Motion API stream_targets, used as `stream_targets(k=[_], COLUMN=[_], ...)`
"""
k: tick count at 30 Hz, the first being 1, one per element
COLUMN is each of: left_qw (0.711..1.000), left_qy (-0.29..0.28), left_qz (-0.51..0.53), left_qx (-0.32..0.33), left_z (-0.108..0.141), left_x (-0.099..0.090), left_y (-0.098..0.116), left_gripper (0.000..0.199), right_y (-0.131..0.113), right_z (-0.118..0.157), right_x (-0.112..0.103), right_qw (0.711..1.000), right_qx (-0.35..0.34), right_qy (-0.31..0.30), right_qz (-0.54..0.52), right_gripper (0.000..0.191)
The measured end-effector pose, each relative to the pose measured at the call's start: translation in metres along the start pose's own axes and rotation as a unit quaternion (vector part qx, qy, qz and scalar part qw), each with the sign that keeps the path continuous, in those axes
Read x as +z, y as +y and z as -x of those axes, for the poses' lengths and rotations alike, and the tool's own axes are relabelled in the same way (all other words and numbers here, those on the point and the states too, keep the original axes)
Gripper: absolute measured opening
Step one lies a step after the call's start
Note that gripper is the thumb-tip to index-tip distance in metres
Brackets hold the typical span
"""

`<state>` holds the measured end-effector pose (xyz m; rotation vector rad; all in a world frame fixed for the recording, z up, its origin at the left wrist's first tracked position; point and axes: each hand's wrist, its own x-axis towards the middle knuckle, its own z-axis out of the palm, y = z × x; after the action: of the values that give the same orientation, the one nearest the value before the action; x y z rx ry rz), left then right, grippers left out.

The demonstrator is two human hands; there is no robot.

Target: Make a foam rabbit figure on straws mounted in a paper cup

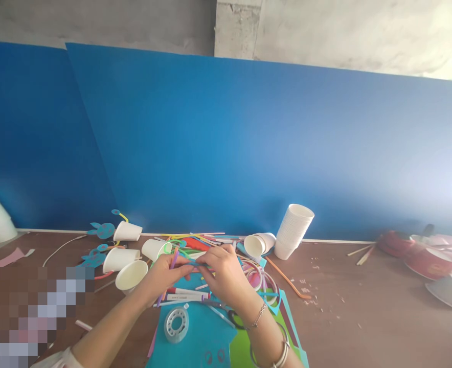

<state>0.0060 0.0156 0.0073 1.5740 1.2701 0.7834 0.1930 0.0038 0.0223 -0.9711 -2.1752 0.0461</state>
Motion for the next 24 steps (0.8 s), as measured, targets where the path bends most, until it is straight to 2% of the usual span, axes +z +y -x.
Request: stream_targets(k=[4, 9, 17, 24], left_qw=[0.999, 0.997, 0.998, 0.993], left_qy=[-0.035, -0.076, -0.064, -0.053], left_qz=[-0.027, -0.019, -0.011, 0.100], left_qx=[0.021, 0.006, 0.022, -0.043], left_z=[0.0009, 0.0011, 0.0007, 0.0040], left_x=[-0.0007, -0.0043, -0.0004, -0.0003], left_y=[-0.0030, -0.0053, -0.0073, 0.0024], left_gripper=[0.038, 0.033, 0.039, 0.043], right_y=[0.0009, 0.0001, -0.0039, -0.0007], right_z=[0.0005, 0.0005, 0.0005, 0.0005], right_x=[0.0012, -0.0007, 0.0053, 0.0008], right_qw=[1.000, 0.999, 0.999, 1.000], right_qx=[-0.018, -0.023, -0.016, 0.019], right_qy=[0.002, -0.042, -0.039, -0.010], right_qz=[0.009, 0.015, -0.012, -0.014], right_gripper=[0.014, 0.019, 0.017, 0.008])
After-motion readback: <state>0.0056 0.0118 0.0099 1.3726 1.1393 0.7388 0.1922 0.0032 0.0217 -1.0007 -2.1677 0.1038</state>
